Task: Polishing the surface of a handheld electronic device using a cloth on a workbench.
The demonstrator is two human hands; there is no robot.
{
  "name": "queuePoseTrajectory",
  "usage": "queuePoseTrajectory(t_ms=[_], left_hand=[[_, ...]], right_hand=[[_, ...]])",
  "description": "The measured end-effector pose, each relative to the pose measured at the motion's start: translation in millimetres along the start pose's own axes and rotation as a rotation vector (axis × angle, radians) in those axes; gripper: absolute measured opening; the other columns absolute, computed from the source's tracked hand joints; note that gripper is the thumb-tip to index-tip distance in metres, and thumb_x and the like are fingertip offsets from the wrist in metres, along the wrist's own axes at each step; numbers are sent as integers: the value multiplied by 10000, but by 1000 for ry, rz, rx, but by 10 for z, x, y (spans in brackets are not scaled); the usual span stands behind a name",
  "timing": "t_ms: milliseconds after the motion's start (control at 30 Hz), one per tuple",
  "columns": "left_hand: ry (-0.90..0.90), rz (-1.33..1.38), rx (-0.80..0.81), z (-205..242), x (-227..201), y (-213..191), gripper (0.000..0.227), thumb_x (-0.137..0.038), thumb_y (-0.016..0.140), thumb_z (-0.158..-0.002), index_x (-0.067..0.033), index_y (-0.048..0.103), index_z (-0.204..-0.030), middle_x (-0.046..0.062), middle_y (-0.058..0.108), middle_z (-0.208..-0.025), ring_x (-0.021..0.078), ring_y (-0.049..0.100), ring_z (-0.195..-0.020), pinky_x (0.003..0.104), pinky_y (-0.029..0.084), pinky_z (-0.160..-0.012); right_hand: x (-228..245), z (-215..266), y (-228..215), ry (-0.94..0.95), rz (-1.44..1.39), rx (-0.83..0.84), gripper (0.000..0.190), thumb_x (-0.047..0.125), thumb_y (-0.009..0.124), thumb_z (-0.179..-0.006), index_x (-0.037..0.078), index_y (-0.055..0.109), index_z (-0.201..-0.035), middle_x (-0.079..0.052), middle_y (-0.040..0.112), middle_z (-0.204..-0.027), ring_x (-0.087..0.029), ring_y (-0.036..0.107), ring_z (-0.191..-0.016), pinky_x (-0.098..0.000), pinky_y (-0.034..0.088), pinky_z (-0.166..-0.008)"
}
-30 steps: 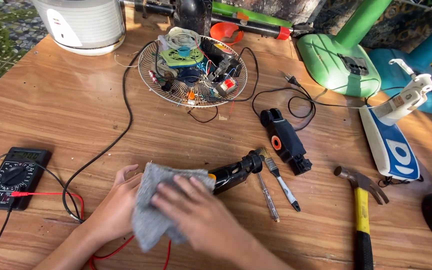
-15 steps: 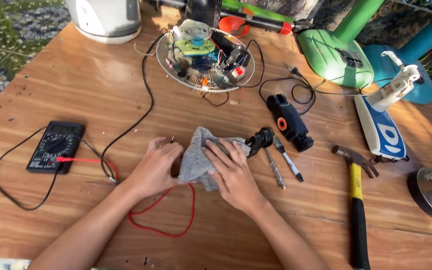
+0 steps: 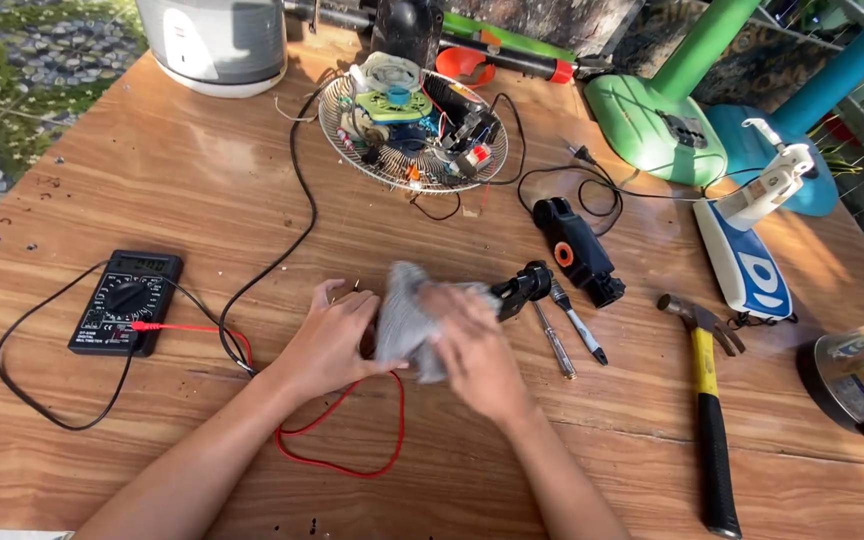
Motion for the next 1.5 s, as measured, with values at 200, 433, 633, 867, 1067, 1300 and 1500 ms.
queuePoseTrajectory(t_ms=[200,433,633,867,1067,1300,1500], left_hand=[[63,73,-81,19,-32,-30,714,-599,801,-721,-111,595,-1200,79,650,-992,272,662,-997,535,264,-1107],[4,51,-62,-19,-168,-130,498,-488,815,-787,-116,576,-1018,59,648,-936,266,648,-920,515,288,-1102],[24,24,-73,-2,-179,-132,602,-584,863,-762,-91,595,-981,50,601,-881,277,637,-897,532,310,-1089],[50,39,-90,-22,-202,-157,601,-580,837,-802,-121,623,-1125,15,627,-898,233,661,-911,532,292,-1107],[91,54,-71,37,-116,-101,406,-257,773,-702,-107,639,-1056,77,627,-955,289,647,-894,548,261,-1107],[87,66,-48,34,-164,-80,196,-171,462,-915,-96,640,-944,61,565,-873,279,618,-847,547,252,-1141],[40,53,-103,-14,-230,-164,594,-535,864,-792,-121,624,-1144,10,622,-901,212,648,-901,534,278,-1115]], right_hand=[[133,146,76,-18,109,15,645,164,608,-1044,139,300,-1610,-100,295,-1688,-355,195,-1587,-642,135,-1298],[86,63,-87,63,104,-26,566,110,602,-983,49,439,-1521,-153,461,-1575,-392,354,-1490,-608,270,-1242],[-168,42,-25,23,66,-90,466,138,519,-1002,63,508,-1462,-131,562,-1509,-373,491,-1427,-571,313,-1229],[-423,77,-82,148,47,-149,464,297,470,-1046,3,554,-1396,-148,625,-1424,-315,504,-1401,-531,325,-1200],[4,-95,-180,-162,-72,24,465,45,408,-965,66,585,-1394,-116,611,-1451,-373,490,-1422,-568,351,-1154],[-33,125,-41,-167,-33,18,481,202,381,-1038,56,535,-1470,-169,468,-1575,-480,356,-1483,-649,232,-1205],[-124,90,-111,189,165,-144,500,120,588,-960,-8,508,-1437,-272,562,-1448,-448,479,-1397,-581,322,-1234]])
Point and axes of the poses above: each hand's wrist, its own z-axis away from the middle knuckle, its own y-axis out of the palm, x = y × z, the point moved 1 cm from there along -z, towards the middle knuckle
